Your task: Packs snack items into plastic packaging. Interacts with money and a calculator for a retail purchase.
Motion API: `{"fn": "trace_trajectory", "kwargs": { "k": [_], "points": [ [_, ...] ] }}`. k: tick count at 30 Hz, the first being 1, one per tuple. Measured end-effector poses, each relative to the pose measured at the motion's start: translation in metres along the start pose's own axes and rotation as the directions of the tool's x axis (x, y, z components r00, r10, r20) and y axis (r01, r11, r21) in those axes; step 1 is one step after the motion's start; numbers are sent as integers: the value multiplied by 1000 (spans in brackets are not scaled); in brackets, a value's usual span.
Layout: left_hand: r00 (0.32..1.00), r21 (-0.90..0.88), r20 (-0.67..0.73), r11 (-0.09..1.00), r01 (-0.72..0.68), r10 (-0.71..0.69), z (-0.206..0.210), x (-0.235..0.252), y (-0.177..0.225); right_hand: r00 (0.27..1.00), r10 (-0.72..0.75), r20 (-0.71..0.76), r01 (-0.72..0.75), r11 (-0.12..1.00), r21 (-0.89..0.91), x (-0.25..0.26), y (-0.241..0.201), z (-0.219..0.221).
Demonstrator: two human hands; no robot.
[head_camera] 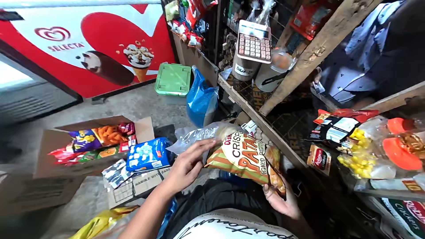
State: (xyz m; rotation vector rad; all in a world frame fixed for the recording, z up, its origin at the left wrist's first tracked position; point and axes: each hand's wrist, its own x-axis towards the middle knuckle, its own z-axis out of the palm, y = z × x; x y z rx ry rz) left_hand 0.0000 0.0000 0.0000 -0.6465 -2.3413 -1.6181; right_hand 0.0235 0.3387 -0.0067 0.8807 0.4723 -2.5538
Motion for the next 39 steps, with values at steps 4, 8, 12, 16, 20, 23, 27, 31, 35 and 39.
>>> {"fn": "trace_trajectory", "kwargs": {
  "k": [4,8,12,16,20,23,27,31,35,39],
  "points": [
    [999,191,-31,982,-12,18,-2,-11,3,997,-81,-18,81,997,-12,7,1,8],
    [994,184,109,982,-37,17,26,-11,10,963,-258,-80,241,955,-175,11,22,33],
    [982,158,150,978,-137,113,55,-4,15,916,-385,108,395,825,-405,22,50,32],
    [970,624,-194,782,10,143,47,12,30,818,-524,237,563,647,-515,25,54,27],
    [967,680,-254,715,160,26,25,67,34,748,-585,313,638,504,-583,19,56,24],
    [961,581,-113,768,269,-251,16,118,25,723,-570,391,655,386,-649,16,62,20],
    [882,605,109,735,307,-458,19,154,23,688,-560,462,685,292,-667,10,60,18],
    [974,340,203,940,26,-101,46,141,34,661,-533,528,725,274,-632,14,55,12],
    [952,133,205,958,-256,226,90,118,71,668,-580,467,727,374,-576,21,51,12],
    [859,420,-88,801,-427,505,104,78,61,675,-651,347,727,508,-462,16,44,24]
  ]
}}
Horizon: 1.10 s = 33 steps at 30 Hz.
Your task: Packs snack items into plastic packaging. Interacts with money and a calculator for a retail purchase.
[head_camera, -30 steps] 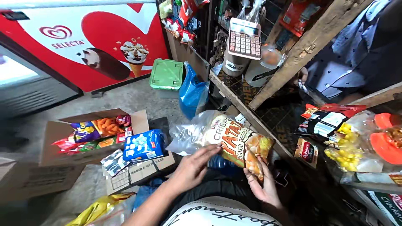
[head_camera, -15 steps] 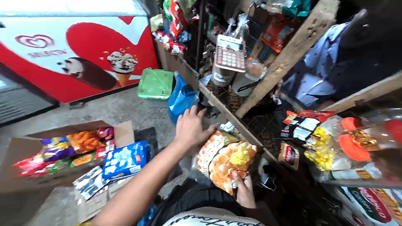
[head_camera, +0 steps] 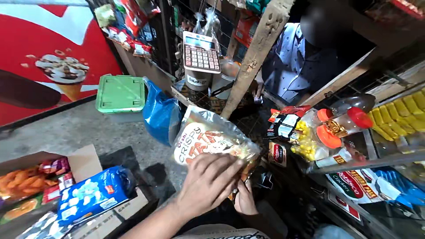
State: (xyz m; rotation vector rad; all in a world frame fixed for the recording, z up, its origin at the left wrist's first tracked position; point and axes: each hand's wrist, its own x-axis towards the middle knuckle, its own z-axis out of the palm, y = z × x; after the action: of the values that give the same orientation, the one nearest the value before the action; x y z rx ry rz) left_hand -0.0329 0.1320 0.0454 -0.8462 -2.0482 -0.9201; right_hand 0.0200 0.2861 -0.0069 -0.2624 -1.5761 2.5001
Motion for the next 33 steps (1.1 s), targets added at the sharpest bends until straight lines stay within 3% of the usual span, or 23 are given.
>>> {"fn": "trace_trajectory", "kwargs": {
  "k": [3,6,9,13,18,22,27,33],
  "points": [
    [956,61,-140,962,268,-257,2,-52,-19,991,126,-34,-119,981,151,7,-11,2],
    [821,-106,-94,826,554,-563,5,-84,-27,977,213,-6,-205,950,236,11,-10,1],
    [681,-261,-19,661,703,-732,9,-89,-27,962,270,35,-270,927,261,13,-5,4],
    [648,-381,-3,600,704,-762,9,-86,-20,937,342,71,-348,893,285,18,-2,14],
    [656,-325,-112,651,686,-747,9,-87,-28,903,416,110,-431,871,236,23,1,31],
    [700,-336,-131,695,635,-702,-7,-92,-36,858,505,95,-513,837,189,20,3,38],
    [679,-487,12,589,645,-734,-25,-97,-26,852,524,8,-510,825,245,28,15,37],
    [727,-344,-13,686,641,-687,-32,-88,-17,885,465,-19,-459,880,122,16,21,32]
  ]
}}
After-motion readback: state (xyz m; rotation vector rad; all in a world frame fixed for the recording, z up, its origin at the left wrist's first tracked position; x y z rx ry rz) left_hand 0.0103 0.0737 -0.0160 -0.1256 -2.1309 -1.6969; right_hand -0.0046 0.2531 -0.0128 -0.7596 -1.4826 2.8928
